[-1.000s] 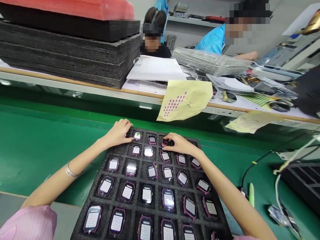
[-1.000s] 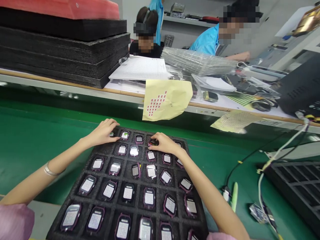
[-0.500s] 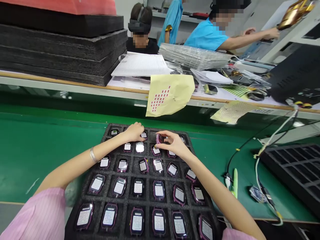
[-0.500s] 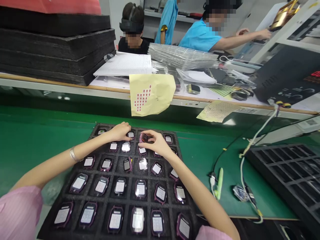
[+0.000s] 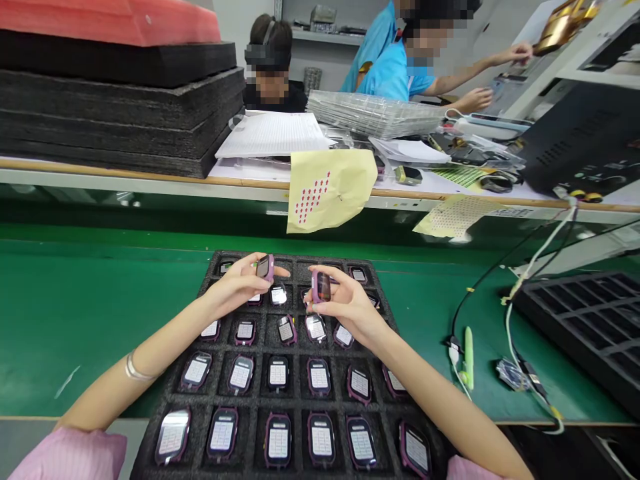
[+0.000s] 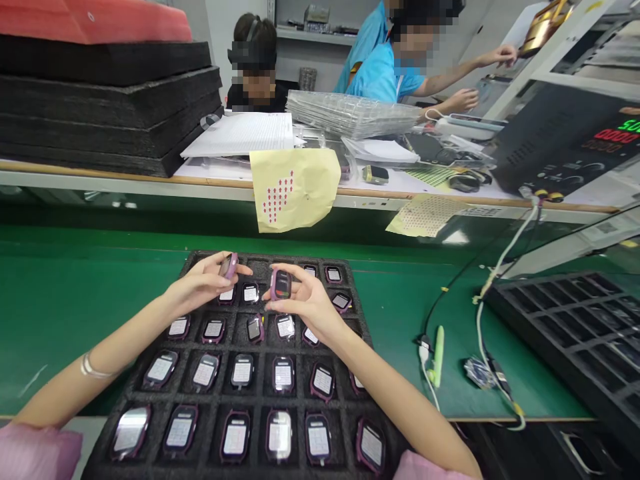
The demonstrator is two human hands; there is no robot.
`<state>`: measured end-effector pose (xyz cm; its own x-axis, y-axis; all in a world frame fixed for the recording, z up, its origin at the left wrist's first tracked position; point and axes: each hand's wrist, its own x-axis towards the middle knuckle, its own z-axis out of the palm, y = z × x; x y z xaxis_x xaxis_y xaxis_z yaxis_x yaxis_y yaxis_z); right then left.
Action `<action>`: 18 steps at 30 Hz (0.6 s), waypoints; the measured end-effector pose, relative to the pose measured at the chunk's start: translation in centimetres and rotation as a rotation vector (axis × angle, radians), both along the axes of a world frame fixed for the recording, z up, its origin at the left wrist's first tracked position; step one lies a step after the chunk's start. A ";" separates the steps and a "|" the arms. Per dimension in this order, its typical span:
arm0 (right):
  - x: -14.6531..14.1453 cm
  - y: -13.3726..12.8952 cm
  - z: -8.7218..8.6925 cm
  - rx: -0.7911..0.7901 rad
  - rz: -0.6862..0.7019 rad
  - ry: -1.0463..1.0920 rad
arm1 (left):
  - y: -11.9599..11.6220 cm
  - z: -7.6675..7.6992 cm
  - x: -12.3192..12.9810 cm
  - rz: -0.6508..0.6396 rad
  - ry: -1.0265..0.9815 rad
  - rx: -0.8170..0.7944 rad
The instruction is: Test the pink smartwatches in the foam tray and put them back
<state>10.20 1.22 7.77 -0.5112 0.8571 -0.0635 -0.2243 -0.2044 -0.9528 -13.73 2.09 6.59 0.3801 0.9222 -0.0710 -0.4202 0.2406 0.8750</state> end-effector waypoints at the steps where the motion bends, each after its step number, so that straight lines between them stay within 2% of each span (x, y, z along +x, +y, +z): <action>1: -0.3 -0.3 0.1 -0.007 0.006 -0.017 | -0.5 0.1 0.0 -0.003 -0.023 -0.026; 8: -0.8 -2.4 1.1 -0.050 0.111 -0.035 | -3.4 0.9 0.3 -0.059 -0.006 -0.181; 15: -0.9 -3.4 1.1 0.016 0.056 -0.055 | -5.2 1.7 0.4 -0.088 -0.024 -0.149; 18: -0.9 -3.9 1.0 0.037 0.077 -0.065 | -5.8 1.9 0.6 -0.083 -0.024 -0.124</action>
